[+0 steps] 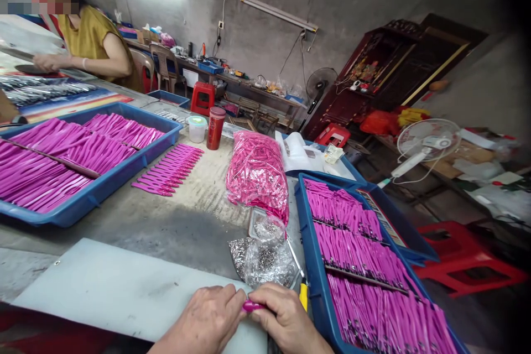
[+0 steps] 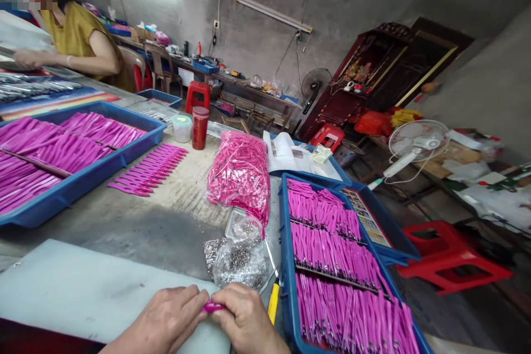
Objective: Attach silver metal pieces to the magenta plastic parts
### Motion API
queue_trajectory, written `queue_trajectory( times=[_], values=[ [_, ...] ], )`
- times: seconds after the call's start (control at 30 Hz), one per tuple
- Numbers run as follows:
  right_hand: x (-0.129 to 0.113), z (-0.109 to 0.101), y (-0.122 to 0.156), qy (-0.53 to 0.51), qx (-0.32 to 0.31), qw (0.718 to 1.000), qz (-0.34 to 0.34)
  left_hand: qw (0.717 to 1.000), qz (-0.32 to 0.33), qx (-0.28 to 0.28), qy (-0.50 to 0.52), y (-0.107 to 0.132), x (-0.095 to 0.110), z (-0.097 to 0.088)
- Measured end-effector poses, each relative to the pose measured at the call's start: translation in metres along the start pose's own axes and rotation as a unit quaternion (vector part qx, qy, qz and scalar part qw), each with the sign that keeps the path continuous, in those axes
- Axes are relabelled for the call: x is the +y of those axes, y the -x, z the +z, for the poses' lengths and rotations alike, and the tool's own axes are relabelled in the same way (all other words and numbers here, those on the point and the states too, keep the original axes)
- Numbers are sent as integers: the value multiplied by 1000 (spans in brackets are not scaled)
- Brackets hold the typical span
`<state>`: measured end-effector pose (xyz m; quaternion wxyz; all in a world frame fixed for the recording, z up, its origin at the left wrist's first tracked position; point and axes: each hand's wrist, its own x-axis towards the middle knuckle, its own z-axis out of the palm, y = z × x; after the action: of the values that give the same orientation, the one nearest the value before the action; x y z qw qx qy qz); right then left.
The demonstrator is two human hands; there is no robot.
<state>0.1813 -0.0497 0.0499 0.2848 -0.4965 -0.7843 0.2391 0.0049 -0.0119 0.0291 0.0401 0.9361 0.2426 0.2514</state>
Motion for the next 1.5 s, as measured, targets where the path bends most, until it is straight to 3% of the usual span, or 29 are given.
queue_trajectory(
  times=[0.5,0.73,1.13,1.5],
  values=[
    [-3,1,-2,-18,-26,998,47,999,-9,34,-18,0,3,2],
    [-1,6,-1,-30,-11,997,74,999,-10,42,-23,1,2,6],
    [0,4,-1,-19,-19,999,39,999,-6,28,-14,2,2,6],
    [0,3,-2,-16,-38,998,53,1000,-12,19,1,6,2,10]
  ],
)
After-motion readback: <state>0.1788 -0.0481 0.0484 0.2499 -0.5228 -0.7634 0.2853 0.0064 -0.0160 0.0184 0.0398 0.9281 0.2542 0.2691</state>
